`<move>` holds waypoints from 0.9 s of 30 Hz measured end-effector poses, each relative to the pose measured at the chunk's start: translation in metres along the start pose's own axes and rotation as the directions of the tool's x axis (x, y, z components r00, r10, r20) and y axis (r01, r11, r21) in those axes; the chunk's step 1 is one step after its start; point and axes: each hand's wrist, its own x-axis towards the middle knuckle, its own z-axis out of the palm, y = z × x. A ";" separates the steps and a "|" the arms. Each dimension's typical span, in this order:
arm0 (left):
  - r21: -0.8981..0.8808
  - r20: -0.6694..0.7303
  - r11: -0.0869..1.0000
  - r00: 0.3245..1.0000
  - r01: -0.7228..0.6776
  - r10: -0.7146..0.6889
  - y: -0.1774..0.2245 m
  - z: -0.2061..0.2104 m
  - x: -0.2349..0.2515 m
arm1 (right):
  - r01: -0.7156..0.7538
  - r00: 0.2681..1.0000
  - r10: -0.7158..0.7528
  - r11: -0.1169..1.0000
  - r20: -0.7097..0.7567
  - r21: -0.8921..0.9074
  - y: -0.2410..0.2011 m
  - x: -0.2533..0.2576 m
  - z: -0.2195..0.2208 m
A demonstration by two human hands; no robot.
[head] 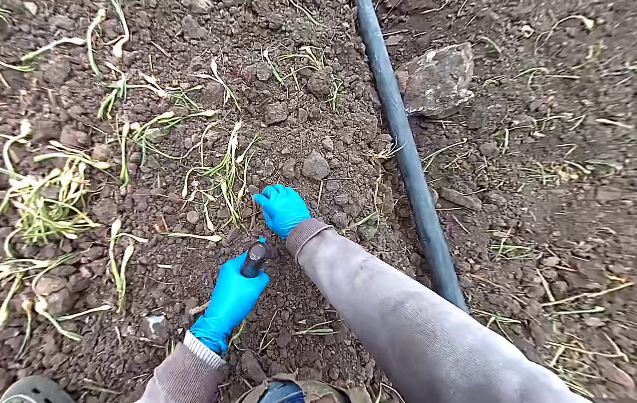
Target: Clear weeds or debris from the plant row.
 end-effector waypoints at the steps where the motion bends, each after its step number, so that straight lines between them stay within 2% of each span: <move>1: -0.006 -0.003 1.000 1.000 0.000 0.000 -0.001 0.001 0.000 | 0.006 0.997 -0.003 0.999 0.077 -0.044 -0.007 0.023 -0.003; 3: -0.003 -0.016 1.000 1.000 -0.001 0.001 -0.002 0.003 -0.004 | 0.013 0.983 0.008 0.994 0.183 -0.112 -0.019 0.056 -0.002; 6: -0.021 -0.030 1.000 1.000 -0.007 0.006 -0.008 0.001 -0.005 | -0.024 0.974 0.067 0.980 0.217 -0.198 -0.028 0.074 -0.002; 9: -0.112 -0.013 0.994 1.000 -0.009 0.008 -0.019 -0.003 0.000 | -0.057 0.987 0.093 0.964 0.131 -0.259 -0.015 0.047 -0.005; 13: -0.342 0.018 0.937 0.997 -0.070 0.081 -0.021 -0.046 0.002 | -0.166 0.985 0.163 0.985 -0.060 -0.048 0.008 -0.036 0.010; 14: -0.380 0.006 0.918 0.992 -0.118 0.130 -0.012 -0.060 -0.004 | -0.184 0.982 0.183 0.983 -0.055 -0.009 0.013 -0.058 0.017; 17: -0.372 -0.005 0.869 0.937 -0.327 0.350 0.032 -0.091 -0.031 | -0.306 0.949 0.301 0.951 0.098 0.042 0.020 -0.111 0.034; 20: -0.175 0.069 0.856 0.861 -0.486 0.503 0.095 -0.092 -0.040 | -0.384 0.923 0.379 0.920 0.069 0.083 0.020 -0.129 0.035; 21: -0.089 0.113 0.876 0.869 -0.474 0.482 0.108 -0.084 -0.036 | -0.353 0.935 0.353 0.932 0.011 0.088 0.020 -0.129 0.032; 22: -0.009 0.115 0.927 0.921 -0.374 0.372 0.111 -0.069 -0.026 | -0.311 0.949 0.314 0.946 -0.026 0.090 0.020 -0.125 0.027; 24: 0.137 0.116 0.978 0.983 -0.155 0.140 0.085 -0.029 0.007 | -0.219 0.972 0.225 0.972 -0.061 0.084 0.018 -0.112 0.013; 25: 0.187 0.111 0.981 0.994 -0.046 0.025 0.063 -0.009 0.024 | -0.187 0.981 0.191 0.979 -0.044 0.077 0.014 -0.104 0.006; 27: 0.141 0.102 0.988 0.992 0.056 -0.071 0.023 0.008 0.044 | -0.155 0.985 0.152 0.987 0.084 0.037 0.004 -0.085 0.000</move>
